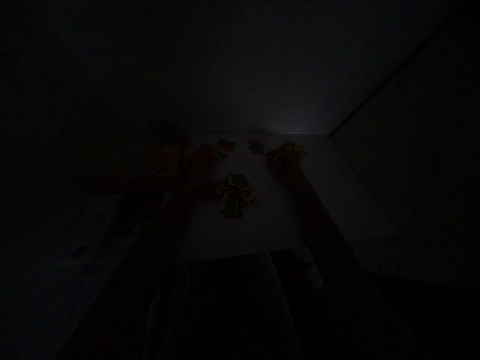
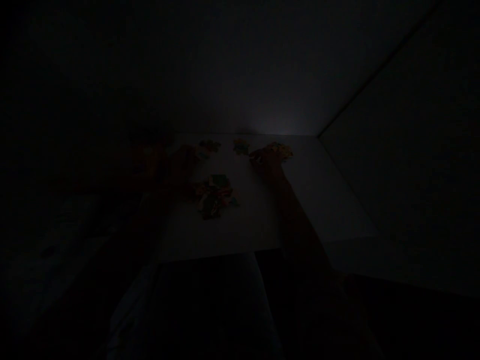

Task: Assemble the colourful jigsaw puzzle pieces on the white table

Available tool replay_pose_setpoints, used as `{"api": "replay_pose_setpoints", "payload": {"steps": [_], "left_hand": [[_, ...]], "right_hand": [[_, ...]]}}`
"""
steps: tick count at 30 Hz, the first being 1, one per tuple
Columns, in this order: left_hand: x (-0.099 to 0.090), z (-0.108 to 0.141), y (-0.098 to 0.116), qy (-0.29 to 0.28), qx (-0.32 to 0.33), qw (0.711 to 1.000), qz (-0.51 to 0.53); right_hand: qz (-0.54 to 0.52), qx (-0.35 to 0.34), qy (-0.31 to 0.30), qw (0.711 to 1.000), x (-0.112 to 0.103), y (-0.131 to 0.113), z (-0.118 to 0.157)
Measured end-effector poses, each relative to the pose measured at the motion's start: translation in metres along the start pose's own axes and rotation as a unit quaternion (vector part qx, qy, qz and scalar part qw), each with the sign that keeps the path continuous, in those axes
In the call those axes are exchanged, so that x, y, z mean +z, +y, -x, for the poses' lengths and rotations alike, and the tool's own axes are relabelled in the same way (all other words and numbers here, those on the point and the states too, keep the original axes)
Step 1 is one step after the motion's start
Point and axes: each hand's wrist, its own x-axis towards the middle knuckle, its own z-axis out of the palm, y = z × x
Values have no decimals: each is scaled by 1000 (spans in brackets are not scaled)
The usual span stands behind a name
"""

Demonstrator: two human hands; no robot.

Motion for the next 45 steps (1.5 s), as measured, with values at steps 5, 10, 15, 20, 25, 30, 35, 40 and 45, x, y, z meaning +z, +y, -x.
{"api": "replay_pose_setpoints", "payload": {"steps": [5, 10, 15, 20, 25, 30, 35, 40, 45], "left_hand": [[4, 3, 12, -15, 1, 979, 202], [11, 11, 21, -67, 55, 966, 242], [13, 8, 19, -54, 57, 957, 280], [12, 1, 13, -15, 23, 948, 317], [8, 0, 10, 7, -23, 948, 319], [9, -2, 8, 3, -29, 947, 319], [13, -4, 4, 4, -16, 941, 337], [13, -2, 7, -7, -11, 937, 349], [7, 4, 15, -41, 20, 947, 319]], "right_hand": [[-115, -11, -13, 993, 7, -23, 6], [-198, -19, -73, 977, 16, -58, 13], [-226, -3, -63, 972, 13, -63, 8], [-236, 16, -12, 971, 4, -57, 1], [-262, 26, 6, 965, 4, -55, 0], [-289, 28, 22, 957, 3, -54, -2], [-309, 28, -64, 948, -1, -58, 3], [-290, 28, -107, 951, 8, -58, 7], [-290, 34, -60, 954, 17, -57, 3]]}}
